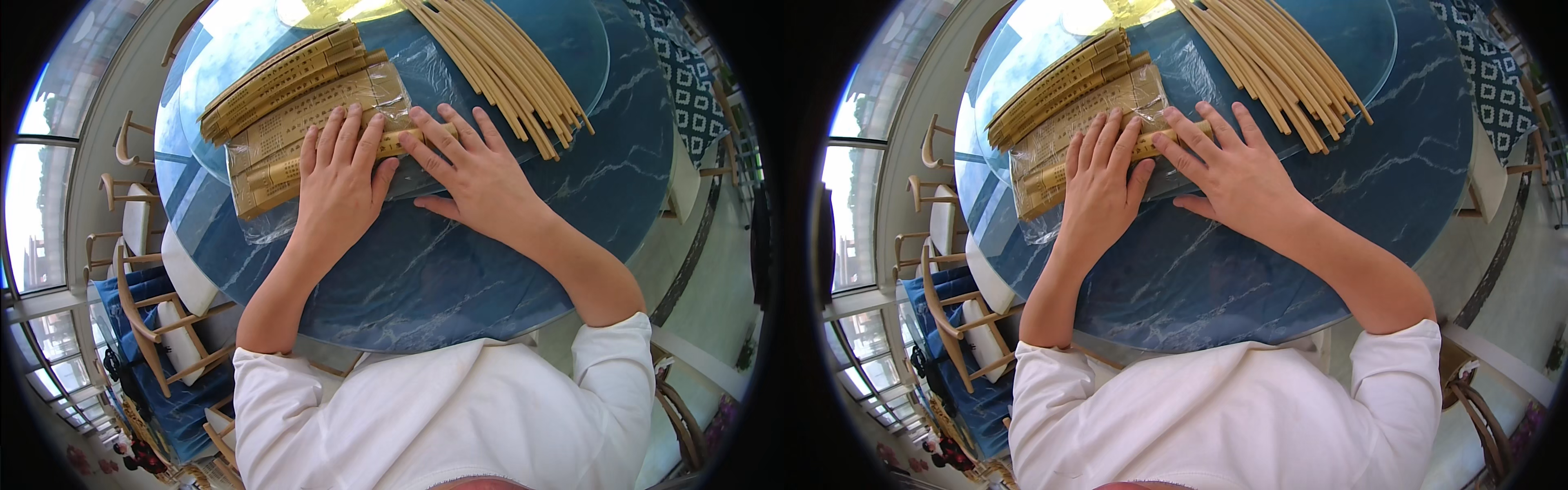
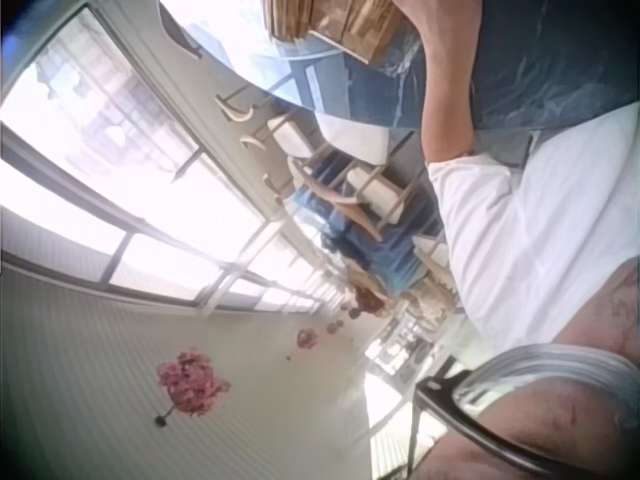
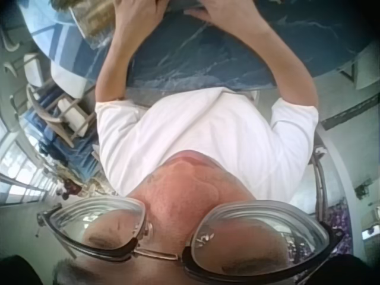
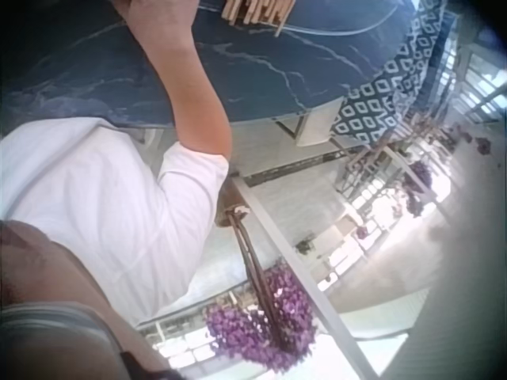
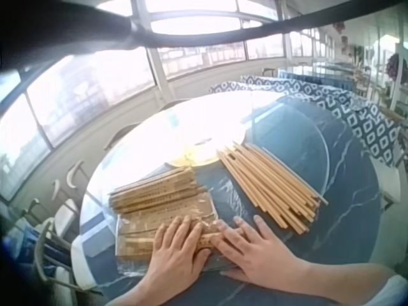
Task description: The person repeatedly picks up thin bamboo sticks from a pile on a blue marble table, aligns them, and places them into a plastic-wrapped bundle. The hands work continuously to organize and stack the sticks into the bundle.
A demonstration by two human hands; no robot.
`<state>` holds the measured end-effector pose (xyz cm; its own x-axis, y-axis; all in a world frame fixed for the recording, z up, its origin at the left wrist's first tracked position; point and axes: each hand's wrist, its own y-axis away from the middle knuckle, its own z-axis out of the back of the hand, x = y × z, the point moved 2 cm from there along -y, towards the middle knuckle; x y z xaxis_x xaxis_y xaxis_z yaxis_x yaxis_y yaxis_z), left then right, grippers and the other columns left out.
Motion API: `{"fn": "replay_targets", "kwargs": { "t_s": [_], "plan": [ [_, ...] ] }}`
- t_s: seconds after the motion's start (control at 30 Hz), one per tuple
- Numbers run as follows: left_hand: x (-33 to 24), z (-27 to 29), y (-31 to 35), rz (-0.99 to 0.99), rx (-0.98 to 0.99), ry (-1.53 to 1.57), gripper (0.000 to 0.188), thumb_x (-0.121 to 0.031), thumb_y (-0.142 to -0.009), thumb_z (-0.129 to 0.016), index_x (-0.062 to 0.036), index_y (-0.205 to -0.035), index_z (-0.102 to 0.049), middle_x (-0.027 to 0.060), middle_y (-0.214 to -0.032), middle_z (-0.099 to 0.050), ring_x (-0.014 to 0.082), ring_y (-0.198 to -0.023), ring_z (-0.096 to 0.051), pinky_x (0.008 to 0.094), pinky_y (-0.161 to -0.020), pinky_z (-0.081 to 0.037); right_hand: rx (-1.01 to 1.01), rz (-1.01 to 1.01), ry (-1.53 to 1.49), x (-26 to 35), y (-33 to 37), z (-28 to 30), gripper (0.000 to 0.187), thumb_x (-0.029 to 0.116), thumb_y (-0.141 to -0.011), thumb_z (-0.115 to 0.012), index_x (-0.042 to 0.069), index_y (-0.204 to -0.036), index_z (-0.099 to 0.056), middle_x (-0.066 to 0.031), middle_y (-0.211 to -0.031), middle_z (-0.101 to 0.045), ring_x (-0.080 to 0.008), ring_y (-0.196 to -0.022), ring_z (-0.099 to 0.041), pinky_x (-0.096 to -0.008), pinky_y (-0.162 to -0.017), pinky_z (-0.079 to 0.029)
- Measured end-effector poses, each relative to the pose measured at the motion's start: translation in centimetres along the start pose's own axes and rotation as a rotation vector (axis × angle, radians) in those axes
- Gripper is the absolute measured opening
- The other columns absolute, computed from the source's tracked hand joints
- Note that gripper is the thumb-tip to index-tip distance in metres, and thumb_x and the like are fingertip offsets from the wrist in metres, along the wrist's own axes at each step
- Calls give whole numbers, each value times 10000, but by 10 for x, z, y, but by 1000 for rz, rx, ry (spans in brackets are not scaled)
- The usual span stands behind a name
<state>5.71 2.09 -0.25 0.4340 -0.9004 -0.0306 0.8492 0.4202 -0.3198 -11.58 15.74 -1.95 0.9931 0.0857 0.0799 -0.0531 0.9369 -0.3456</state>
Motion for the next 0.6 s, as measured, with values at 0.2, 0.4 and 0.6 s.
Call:
{"fn": "replay_targets", "kwargs": {
  "t_s": [0.2, 0.4, 0.6],
  "plan": [
    [0, 2, -1, -14, -13, 3, 527, -311, -1107, -596, -79, -1576, -533, 177, -1647, -495, 365, -1573, -400, 532, -1299, -264, -1, 5, -11, -1, 0, 3, 830, 532, -976, -739, 222, -1670, -404, -80, -1733, -355, -358, -1527, -423, -616, -1267, -303],
    [8, 17, -3, -54, -29, 125, 464, -215, -1061, -675, -61, -1491, -599, 170, -1585, -559, 349, -1540, -451, 496, -1273, -337, 19, -1, -14, -1, -2, 6, 829, 538, -972, -741, 217, -1665, -417, -81, -1733, -357, -358, -1545, -402, -609, -1276, -292],
    [8, 13, -3, -98, -103, 156, 381, -142, -996, -736, -45, -1354, -650, 133, -1488, -632, 329, -1464, -534, 487, -1225, -416, 45, 3, -13, -2, -1, 5, 885, 552, -953, -764, 233, -1688, -389, -94, -1766, -309, -397, -1608, -308, -619, -1293, -254]
  ]
}}
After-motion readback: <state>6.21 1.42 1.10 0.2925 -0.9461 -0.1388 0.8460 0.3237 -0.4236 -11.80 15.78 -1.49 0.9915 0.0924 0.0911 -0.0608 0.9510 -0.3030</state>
